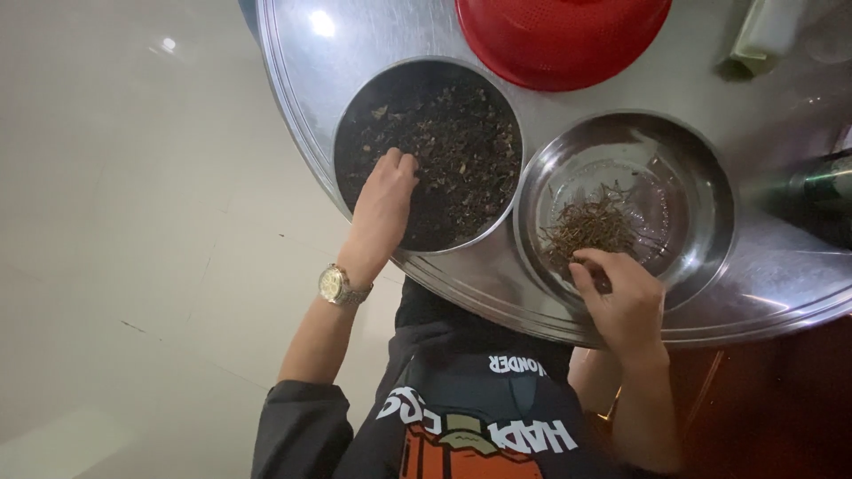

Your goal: Sorting dried tea leaves by manually picking out stems and debris and placing them in a separate plate.

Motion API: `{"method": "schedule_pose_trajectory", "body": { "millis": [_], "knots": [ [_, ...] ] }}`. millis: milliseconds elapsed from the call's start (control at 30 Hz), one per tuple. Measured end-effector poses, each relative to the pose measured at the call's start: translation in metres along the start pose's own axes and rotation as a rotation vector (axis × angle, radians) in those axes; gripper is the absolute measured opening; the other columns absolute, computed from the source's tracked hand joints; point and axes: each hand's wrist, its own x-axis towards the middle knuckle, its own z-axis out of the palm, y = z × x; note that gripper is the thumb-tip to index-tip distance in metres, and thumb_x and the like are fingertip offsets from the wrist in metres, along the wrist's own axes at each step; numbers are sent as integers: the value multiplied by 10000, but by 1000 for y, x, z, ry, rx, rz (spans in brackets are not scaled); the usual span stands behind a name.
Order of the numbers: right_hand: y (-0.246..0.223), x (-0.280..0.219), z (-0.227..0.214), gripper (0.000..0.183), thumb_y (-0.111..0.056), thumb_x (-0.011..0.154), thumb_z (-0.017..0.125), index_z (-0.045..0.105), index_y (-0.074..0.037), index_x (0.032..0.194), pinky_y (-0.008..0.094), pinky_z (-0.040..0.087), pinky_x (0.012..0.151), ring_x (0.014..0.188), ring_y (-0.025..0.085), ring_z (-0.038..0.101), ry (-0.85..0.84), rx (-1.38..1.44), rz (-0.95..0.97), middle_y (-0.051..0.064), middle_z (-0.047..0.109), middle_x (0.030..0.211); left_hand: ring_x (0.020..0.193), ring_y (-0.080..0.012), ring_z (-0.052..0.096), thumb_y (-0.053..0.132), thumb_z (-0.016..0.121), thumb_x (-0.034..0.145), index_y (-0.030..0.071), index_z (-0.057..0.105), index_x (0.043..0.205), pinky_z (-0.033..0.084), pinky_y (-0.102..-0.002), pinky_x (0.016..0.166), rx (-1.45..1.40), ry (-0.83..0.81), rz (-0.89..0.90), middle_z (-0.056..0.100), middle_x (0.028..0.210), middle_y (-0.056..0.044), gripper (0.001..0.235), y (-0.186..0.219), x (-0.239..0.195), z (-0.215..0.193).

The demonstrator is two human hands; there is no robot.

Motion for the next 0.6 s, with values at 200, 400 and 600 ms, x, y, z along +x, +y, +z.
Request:
{"method": "schedule_pose_trajectory", "body": {
  "millis": [200, 400, 600],
  "knots": [
    [-8, 4, -3, 136, -241, 962, 788, 775, -119, 1021, 352, 566, 626, 679, 263, 714, 20, 27, -3, 68, 707, 738, 949, -238, 688, 33, 629, 960, -18, 618, 1047, 578, -295, 832, 43, -20, -49, 605, 984, -145, 101, 6, 2, 1],
    [-4, 2, 2, 111, -269, 934, 783, 793, -181, 1000, 277, 572, 635, 635, 177, 709, 32, 10, 44, 6, 729, 707, 917, -196, 700, -12, 665, 927, -17, 634, 995, 592, -254, 838, 227, -32, -48, 625, 982, -127, 76, 10, 8, 1],
    [-17, 8, -4, 104, -237, 933, 773, 789, -159, 1001, 312, 582, 639, 651, 212, 727, 17, 62, 61, 52, 743, 732, 872, -127, 705, -26, 704, 881, 20, 660, 961, 576, -169, 806, 282, -64, -76, 649, 964, -101, 103, 19, 7, -8]
  ]
}}
